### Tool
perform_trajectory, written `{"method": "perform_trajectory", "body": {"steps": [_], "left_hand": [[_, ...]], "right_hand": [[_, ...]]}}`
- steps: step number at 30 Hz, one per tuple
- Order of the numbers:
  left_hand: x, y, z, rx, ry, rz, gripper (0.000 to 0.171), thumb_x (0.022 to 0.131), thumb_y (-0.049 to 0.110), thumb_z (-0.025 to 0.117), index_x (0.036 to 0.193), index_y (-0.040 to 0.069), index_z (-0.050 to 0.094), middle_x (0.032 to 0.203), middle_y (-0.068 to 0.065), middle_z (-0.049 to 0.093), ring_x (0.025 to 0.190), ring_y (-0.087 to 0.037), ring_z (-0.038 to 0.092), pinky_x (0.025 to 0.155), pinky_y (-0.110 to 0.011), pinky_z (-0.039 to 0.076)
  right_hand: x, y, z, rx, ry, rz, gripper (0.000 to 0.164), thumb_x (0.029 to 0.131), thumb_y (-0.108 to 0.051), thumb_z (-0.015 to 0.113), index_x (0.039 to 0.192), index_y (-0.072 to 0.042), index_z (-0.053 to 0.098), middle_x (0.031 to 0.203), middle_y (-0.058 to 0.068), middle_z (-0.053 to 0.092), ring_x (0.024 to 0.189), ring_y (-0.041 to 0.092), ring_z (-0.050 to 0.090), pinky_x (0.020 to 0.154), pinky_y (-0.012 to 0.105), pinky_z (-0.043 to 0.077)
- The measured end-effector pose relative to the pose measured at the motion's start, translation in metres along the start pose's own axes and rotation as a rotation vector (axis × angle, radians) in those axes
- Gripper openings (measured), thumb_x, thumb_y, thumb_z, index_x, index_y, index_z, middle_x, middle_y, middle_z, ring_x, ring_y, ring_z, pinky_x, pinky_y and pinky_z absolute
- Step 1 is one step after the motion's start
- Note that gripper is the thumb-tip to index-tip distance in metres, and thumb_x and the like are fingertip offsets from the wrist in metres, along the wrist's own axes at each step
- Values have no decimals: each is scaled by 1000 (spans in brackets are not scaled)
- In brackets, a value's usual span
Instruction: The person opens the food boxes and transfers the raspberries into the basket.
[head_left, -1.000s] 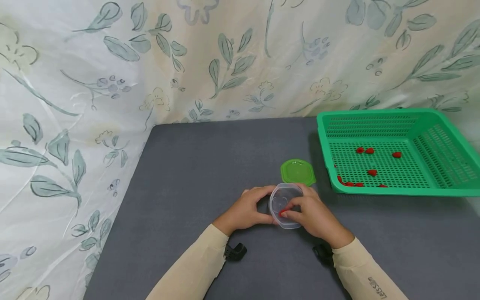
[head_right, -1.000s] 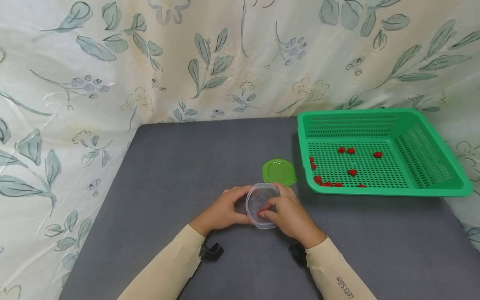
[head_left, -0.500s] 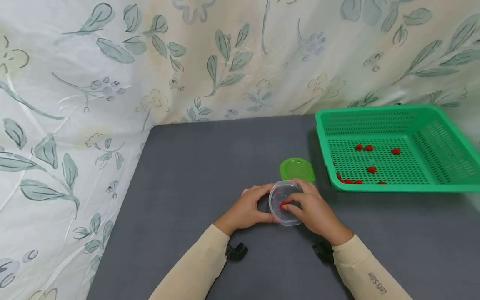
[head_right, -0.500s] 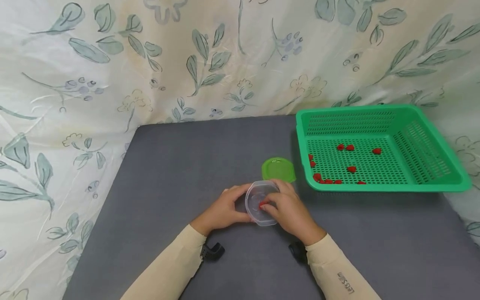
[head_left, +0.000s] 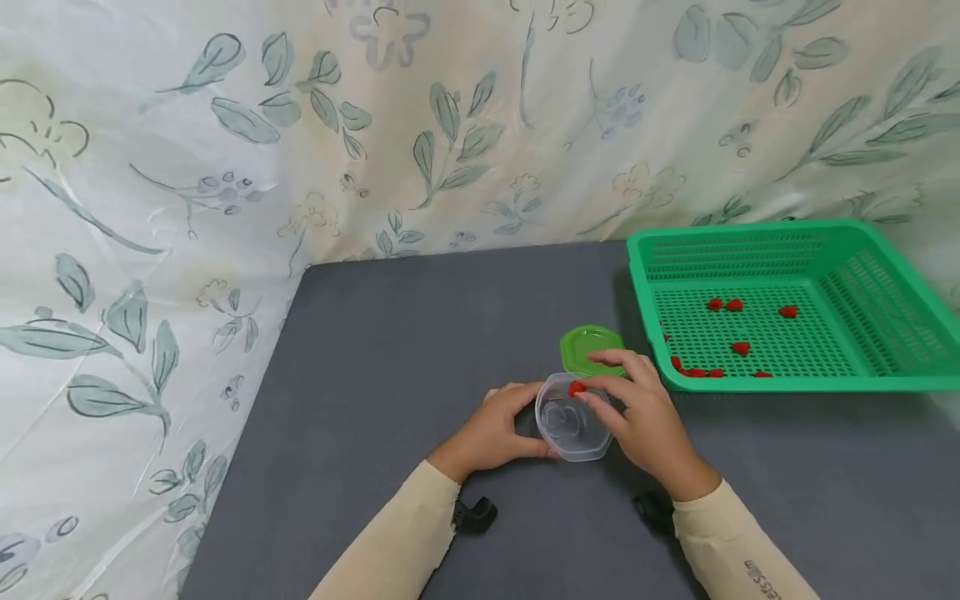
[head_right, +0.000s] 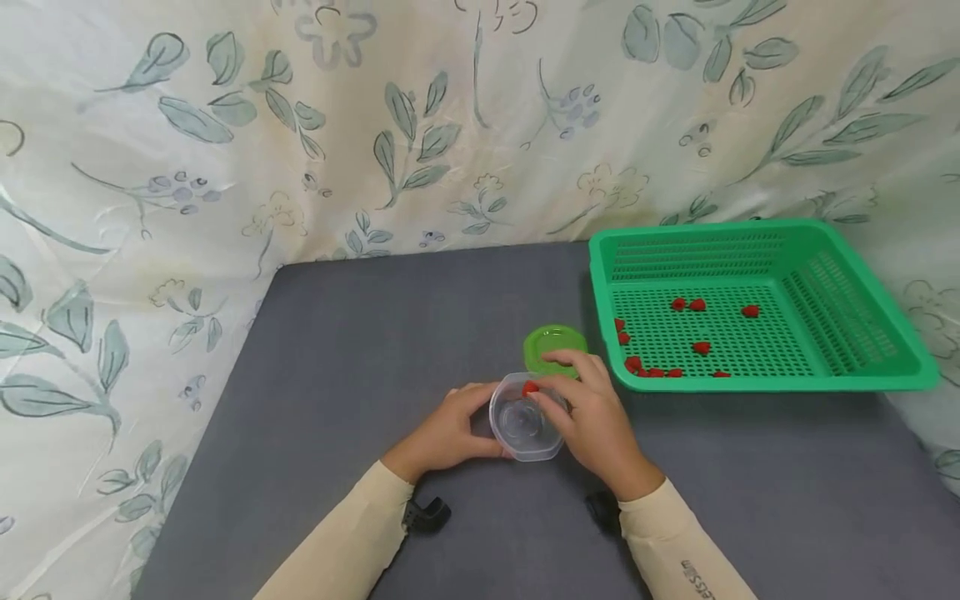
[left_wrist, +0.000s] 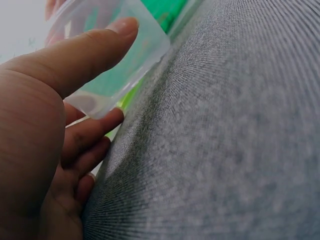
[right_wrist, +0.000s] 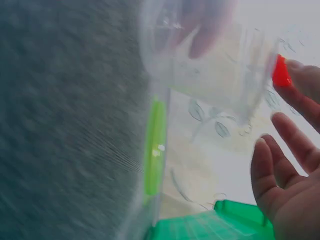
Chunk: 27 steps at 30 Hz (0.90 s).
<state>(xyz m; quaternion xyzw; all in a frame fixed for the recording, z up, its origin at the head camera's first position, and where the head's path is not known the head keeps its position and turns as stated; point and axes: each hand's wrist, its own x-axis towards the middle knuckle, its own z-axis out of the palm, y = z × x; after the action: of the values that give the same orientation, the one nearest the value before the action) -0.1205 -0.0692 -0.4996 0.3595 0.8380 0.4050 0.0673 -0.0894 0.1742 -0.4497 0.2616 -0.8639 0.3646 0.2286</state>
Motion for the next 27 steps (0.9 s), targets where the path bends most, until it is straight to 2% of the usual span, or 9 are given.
{"method": "perform_trajectory", "body": {"steps": [2, 5, 8, 13, 17, 23, 27], "left_hand": [[-1, 0, 1, 0, 4, -1, 84, 70, 60, 76, 143, 38, 40, 133, 24, 46, 120, -2, 41, 97, -39, 29], [-3, -1, 1, 0, 5, -5, 84, 70, 60, 76, 142, 38, 41, 133, 24, 47, 120, -2, 41, 97, -39, 28], [-3, -1, 1, -2, 10, -8, 84, 69, 59, 78, 142, 39, 41, 132, 24, 48, 119, -2, 42, 97, -39, 28], [-3, -1, 0, -3, 11, -3, 84, 69, 58, 78, 142, 38, 42, 130, 23, 49, 118, -1, 42, 97, -38, 27], [-4, -1, 1, -6, 11, -4, 85, 68, 57, 79, 142, 37, 42, 131, 22, 49, 119, -1, 42, 98, -38, 27], [-6, -1, 2, -6, 21, 6, 85, 69, 56, 79, 142, 35, 43, 131, 19, 51, 119, -2, 42, 98, -39, 26], [-5, -1, 3, 0, 26, 11, 85, 68, 57, 79, 142, 35, 44, 130, 18, 52, 118, -2, 43, 98, -38, 27]], "right_hand": [[2, -2, -5, 11, 56, -10, 30, 69, -4, 83, 97, -12, 75, 124, 9, 55, 114, 28, 47, 86, 39, 39], [4, -4, -11, 47, 127, -12, 33, 67, -1, 84, 97, -11, 75, 123, 11, 56, 111, 28, 50, 84, 32, 42], [6, -6, -17, 85, 165, 7, 33, 68, 1, 84, 97, -11, 74, 124, 11, 56, 108, 26, 52, 76, 23, 44], [8, -7, -26, 108, 205, 16, 34, 66, 5, 83, 95, -8, 74, 122, 11, 57, 106, 25, 53, 75, 20, 45], [12, -1, -36, 82, 249, 36, 33, 64, 8, 83, 93, -5, 75, 120, 12, 59, 110, 28, 51, 77, 17, 44], [13, 20, -58, -8, 315, 74, 32, 64, 9, 83, 93, -2, 75, 117, 12, 60, 111, 31, 50, 76, 16, 39], [10, 32, -74, -78, 335, 110, 26, 69, 5, 81, 94, 0, 74, 117, 12, 60, 112, 30, 49, 78, 17, 36]]}}
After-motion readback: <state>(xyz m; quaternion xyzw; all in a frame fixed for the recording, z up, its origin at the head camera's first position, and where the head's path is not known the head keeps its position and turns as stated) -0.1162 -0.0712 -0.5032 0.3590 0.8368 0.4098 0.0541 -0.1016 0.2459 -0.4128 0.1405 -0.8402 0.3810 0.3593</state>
